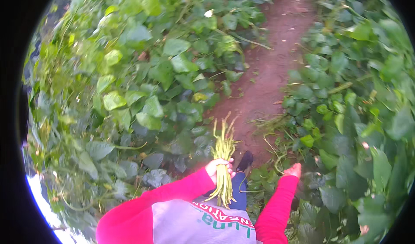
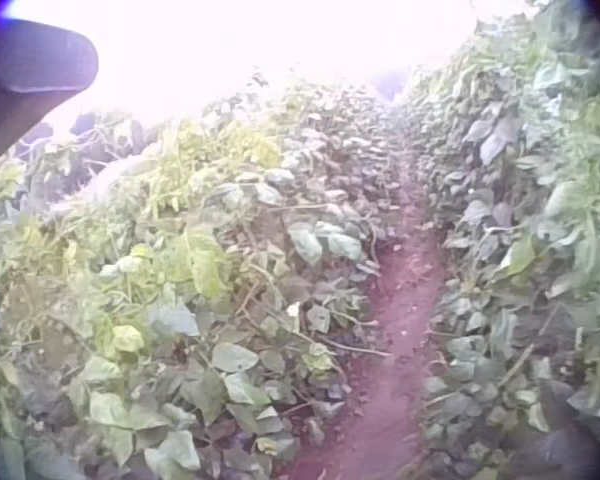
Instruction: The person walks through a field of green bean plants and picks green beans by hand, gathering them into a growing bundle held in the left hand. The person moves along a narrow dirt path between rows of plants, repeatedly reaching into the foliage to detach beans and add them to the collection.
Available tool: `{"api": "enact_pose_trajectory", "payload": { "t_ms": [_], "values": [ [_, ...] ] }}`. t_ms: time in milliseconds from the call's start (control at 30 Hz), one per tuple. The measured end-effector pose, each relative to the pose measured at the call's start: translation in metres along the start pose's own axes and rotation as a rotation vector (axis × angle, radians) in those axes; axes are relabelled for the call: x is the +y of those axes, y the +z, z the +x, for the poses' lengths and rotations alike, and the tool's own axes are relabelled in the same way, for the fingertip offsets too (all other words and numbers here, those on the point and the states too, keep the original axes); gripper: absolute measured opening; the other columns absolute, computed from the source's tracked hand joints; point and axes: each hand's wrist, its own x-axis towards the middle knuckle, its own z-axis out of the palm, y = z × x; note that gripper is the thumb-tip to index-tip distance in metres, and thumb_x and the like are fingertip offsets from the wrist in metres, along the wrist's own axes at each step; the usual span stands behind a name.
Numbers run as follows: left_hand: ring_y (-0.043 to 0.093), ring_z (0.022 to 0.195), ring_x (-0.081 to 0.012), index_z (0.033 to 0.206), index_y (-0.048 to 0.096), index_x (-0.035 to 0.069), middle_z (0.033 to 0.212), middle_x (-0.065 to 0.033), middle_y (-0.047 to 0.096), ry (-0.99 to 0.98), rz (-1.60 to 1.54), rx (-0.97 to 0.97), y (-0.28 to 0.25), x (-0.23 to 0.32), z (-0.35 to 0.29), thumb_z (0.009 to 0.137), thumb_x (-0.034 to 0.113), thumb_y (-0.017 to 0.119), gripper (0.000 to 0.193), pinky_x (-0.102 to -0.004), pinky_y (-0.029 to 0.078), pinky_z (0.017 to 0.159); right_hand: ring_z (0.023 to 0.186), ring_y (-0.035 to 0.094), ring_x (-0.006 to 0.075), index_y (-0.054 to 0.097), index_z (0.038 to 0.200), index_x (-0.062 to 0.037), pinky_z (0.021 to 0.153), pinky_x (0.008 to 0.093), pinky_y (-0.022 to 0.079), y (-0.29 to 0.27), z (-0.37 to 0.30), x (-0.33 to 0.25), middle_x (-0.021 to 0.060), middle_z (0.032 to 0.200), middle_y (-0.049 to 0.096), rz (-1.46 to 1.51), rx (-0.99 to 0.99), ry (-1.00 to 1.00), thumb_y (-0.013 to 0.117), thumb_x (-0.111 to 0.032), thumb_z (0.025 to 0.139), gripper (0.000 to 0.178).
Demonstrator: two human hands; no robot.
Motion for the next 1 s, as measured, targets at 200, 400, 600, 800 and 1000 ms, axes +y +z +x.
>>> {"api": "enact_pose_trajectory", "payload": {
  "t_ms": [200, 400, 600, 800, 1000],
  "values": [
    [0.057, 0.074, -0.0201, 0.106, 0.056, 0.006, 0.076, -0.0047, 0.055, -0.055, 0.036, -0.195, 0.033, 0.023, -0.007, 0.084, 0.012, 0.056, 0.023, -0.0437, 0.051, 0.089, 0.048, 0.040, 0.0075, 0.061, 0.105, -0.0092, 0.042, 0.0245, 0.033, 0.070, -0.095, -0.040, -0.0038, 0.066, 0.047, -0.142, -0.255, -0.133, 0.071, -0.018, 0.085, 0.023],
    [0.058, 0.067, -0.0212, 0.098, 0.059, 0.006, 0.071, -0.0046, 0.057, -0.036, 0.030, -0.214, 0.115, 0.054, 0.005, 0.080, 0.009, 0.061, 0.019, -0.0413, 0.052, 0.079, 0.053, 0.045, 0.0036, 0.065, 0.104, -0.0063, 0.045, 0.0199, 0.033, 0.158, -0.155, -0.106, -0.0032, 0.075, 0.058, -0.403, -0.512, -0.366, 0.063, -0.018, 0.092, 0.017],
    [0.058, 0.067, -0.0212, 0.095, 0.060, 0.006, 0.071, -0.0042, 0.057, -0.055, 0.028, -0.181, 0.172, 0.100, 0.037, 0.080, 0.009, 0.060, 0.015, -0.0413, 0.052, 0.080, 0.055, 0.054, 0.0080, 0.066, 0.101, -0.0019, 0.050, 0.0219, 0.041, 0.244, -0.061, -0.185, 0.0022, 0.078, 0.064, -0.403, -0.419, -0.584, 0.058, -0.014, 0.093, 0.016],
    [0.057, 0.069, -0.0212, 0.095, 0.061, 0.006, 0.071, -0.0044, 0.057, -0.097, 0.091, -0.070, 0.221, 0.151, 0.066, 0.079, 0.006, 0.059, 0.017, -0.0390, 0.052, 0.080, 0.088, 0.069, 0.0240, 0.032, 0.147, -0.0127, 0.038, 0.0264, 0.036, 0.253, 0.074, -0.305, 0.0113, 0.149, 0.040, -0.058, 0.072, -0.609, 0.045, -0.025, 0.099, 0.051],
    [0.057, 0.072, -0.0222, 0.098, 0.058, 0.007, 0.073, -0.0052, 0.057, -0.077, 0.077, -0.061, 0.258, 0.194, 0.087, 0.079, 0.005, 0.058, 0.019, -0.0401, 0.051, 0.080, 0.099, 0.065, 0.0193, 0.049, 0.134, -0.0128, 0.047, 0.0218, 0.033, 0.287, 0.051, -0.331, 0.0040, 0.130, 0.055, -0.133, -0.117, -0.524, 0.051, -0.019, 0.097, 0.038]
  ]
}}
